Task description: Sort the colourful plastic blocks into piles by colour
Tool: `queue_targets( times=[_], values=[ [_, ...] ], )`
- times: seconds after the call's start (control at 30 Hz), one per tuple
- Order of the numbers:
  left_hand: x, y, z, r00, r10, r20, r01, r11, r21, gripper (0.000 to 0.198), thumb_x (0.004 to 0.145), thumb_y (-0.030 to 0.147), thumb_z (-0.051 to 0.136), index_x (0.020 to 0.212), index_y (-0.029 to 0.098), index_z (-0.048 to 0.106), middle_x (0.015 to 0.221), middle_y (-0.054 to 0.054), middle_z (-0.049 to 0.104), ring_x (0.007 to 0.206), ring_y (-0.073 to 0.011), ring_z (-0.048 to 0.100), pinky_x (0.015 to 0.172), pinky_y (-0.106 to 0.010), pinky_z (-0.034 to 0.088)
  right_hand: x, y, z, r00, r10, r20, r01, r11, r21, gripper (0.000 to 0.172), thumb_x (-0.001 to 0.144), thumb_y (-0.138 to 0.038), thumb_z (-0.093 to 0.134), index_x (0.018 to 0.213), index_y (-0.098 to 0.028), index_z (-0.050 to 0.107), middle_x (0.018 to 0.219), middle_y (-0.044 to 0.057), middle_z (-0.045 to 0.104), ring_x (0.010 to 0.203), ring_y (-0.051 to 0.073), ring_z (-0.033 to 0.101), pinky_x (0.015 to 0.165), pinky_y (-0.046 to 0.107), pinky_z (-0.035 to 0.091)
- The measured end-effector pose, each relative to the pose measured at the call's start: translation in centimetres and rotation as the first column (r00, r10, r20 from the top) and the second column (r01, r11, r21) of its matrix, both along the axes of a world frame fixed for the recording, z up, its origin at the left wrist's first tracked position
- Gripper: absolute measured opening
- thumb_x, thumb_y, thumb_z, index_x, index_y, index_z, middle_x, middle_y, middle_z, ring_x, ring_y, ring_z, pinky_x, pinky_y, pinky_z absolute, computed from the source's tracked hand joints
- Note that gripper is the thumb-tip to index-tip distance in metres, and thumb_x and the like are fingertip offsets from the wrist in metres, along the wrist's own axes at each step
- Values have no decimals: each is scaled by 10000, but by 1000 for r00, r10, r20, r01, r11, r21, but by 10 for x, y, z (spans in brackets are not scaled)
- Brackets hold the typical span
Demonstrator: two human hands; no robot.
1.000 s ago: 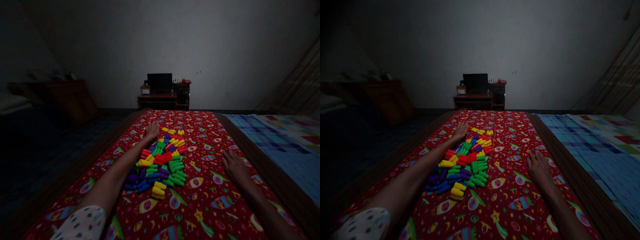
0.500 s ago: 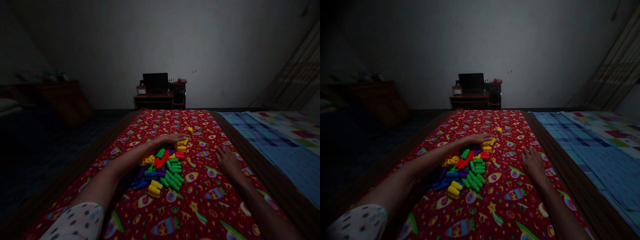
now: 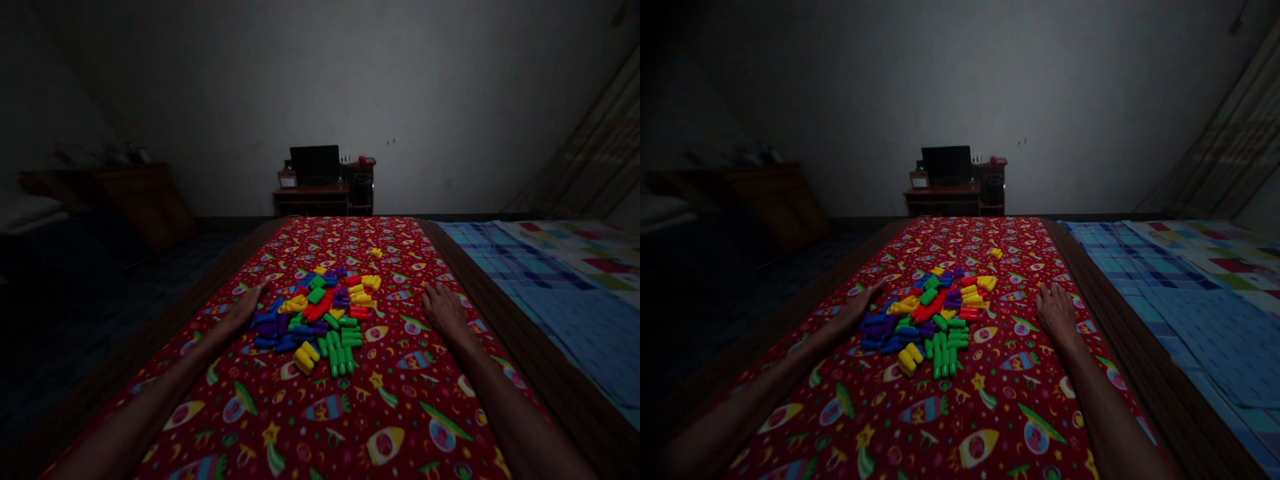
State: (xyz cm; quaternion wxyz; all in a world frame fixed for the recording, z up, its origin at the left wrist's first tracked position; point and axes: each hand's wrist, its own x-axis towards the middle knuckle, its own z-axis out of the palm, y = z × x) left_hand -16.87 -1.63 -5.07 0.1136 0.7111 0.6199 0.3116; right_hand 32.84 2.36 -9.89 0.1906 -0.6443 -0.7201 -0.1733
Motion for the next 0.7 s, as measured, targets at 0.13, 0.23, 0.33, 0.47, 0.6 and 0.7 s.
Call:
queue_targets(
  times=[0.13, 0.23, 0.33, 0.47, 0.6, 0.7],
  values=[
    [29, -19, -18, 994, -19, 109, 27, 997, -73, 693, 951, 563, 97, 1413, 197, 462, 1431, -67, 519, 1324, -253, 472, 1128, -458, 347, 0, -1, 3, 999, 10, 45, -10, 1000, 14, 429, 948, -268, 321, 1217, -94, 606, 1210, 214, 619, 1164, 313, 518, 974, 464, 377],
    [78, -16, -15, 983, -122, 134, 128, 991, -33, 653, 959, 528, 133, 1415, 191, 457, 1481, -58, 458, 1376, -226, 400, 1168, -425, 289, -2, -3, 6, 998, -11, 65, 10, 1000, 9, 431, 954, -275, 318, 1210, -80, 604, 1210, 219, 615, 1149, 303, 530, 974, 437, 376],
    [119, -5, -8, 984, -114, 138, 118, 993, -21, 618, 974, 452, 125, 1426, 160, 430, 1490, -84, 440, 1405, -222, 350, 1178, -441, 267, -3, -5, 8, 998, -9, 55, 9, 1000, -1, 411, 954, -275, 327, 1184, -93, 615, 1209, 208, 619, 1149, 296, 533, 976, 432, 374],
    [147, 0, 9, 970, -212, 119, 209, 977, 32, 591, 991, 395, 98, 1450, 167, 392, 1493, -79, 437, 1436, -208, 286, 1195, -450, 223, -2, -5, 7, 999, 14, 38, -14, 1000, -6, 405, 949, -258, 327, 1183, -96, 615, 1243, 214, 601, 1171, 302, 517, 983, 442, 368],
    [155, -35, 33, 911, -381, -156, 403, 904, 145, 534, 994, 424, 208, 1462, 235, 385, 1556, -63, 331, 1468, -275, 185, 1193, -565, 67, -1, -4, 6, 999, -4, 43, 3, 1000, 13, 409, 956, -284, 339, 1211, -107, 605, 1211, 194, 619, 1153, 282, 537, 996, 419, 366],
    [164, -79, 44, 643, -640, -422, 712, 701, 22, 478, 965, 419, 393, 1440, 363, 396, 1548, 5, 346, 1461, -274, 213, 1196, -559, 51, -1, -3, 6, 998, 0, 58, -1, 1000, 17, 402, 960, -292, 344, 1205, -115, 610, 1198, 190, 627, 1132, 284, 546, 988, 425, 370]
  ],
)
